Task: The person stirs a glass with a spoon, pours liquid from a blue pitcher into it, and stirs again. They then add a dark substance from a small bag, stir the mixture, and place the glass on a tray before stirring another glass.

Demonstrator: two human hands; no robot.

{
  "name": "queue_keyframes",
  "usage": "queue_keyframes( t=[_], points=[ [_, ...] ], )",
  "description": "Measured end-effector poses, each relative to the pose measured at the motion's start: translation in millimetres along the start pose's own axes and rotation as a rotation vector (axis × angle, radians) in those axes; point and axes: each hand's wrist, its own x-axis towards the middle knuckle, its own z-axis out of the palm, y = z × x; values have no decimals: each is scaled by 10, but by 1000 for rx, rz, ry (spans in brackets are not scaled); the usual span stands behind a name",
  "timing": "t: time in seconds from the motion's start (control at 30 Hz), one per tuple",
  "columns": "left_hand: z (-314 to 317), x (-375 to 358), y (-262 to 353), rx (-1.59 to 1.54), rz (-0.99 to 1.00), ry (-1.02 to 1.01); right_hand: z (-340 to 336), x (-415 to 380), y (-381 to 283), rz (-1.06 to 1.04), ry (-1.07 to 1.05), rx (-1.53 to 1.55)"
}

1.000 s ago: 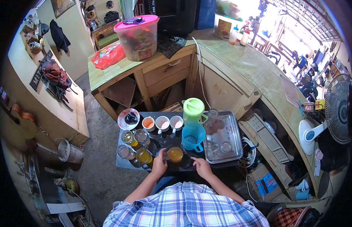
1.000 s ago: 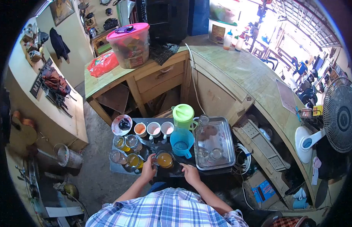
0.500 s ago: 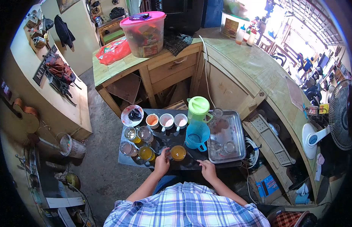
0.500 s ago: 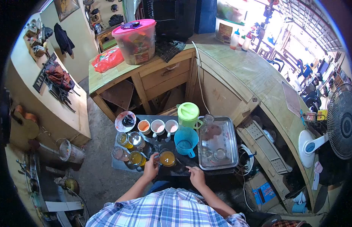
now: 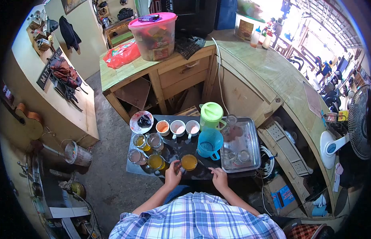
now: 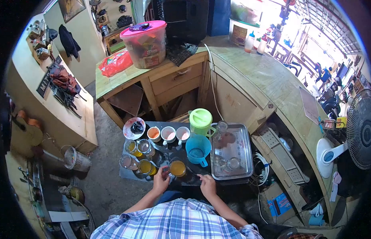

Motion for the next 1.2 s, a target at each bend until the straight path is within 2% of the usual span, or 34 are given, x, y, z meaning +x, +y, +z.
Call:
queue_keyframes(
  t=[0.13, 0.23, 0.33, 0.37, 0.47, 0.6, 0.67, 0.7, 0.8, 0.87, 0.9, 0.93, 1.0, 1.13, 1.2],
  points=[
    [67, -84, 35, -8, -66, -7, 122, 198, -34, -16, 29, 7],
    [135, -163, 83, -147, -101, 10, 39, 92, 45, -11, 29, -7],
    [252, -231, -32, -194, -109, 22, -30, -44, 106, 2, 21, 17],
    [324, -230, -149, -186, -41, 41, -18, -27, 113, 6, 20, 13],
    [386, -237, -114, -268, -106, 56, 51, 138, 57, -8, 46, -2],
    [366, -110, -245, -233, -59, 63, 40, 134, 66, -8, 68, 27],
    [292, -10, -230, -32, -92, 63, 8, 16, 91, -5, 45, 8],
    [256, 50, -200, -36, -94, 60, -1, -47, 102, 13, 38, 32],
    [169, 248, -77, 31, -69, -21, 1, -30, 56, 44, 41, 41],
    [141, 379, -54, 103, 143, -131, 26, 108, 8, 28, 39, 20],
    [113, 442, -92, 25, 150, -243, 46, 149, 12, 12, 45, 14],
    [118, 477, -122, 28, 151, -239, 49, 152, 12, 8, 45, 17],
    [138, 530, -155, -215, 156, -403, 8, 111, 26, 18, 19, 3],
    [162, 473, -225, -197, 165, -374, -79, -90, 107, 24, -18, 27],
    [190, 393, -249, -84, 123, -280, -51, -86, 82, 34, -35, 17]
  ],
)
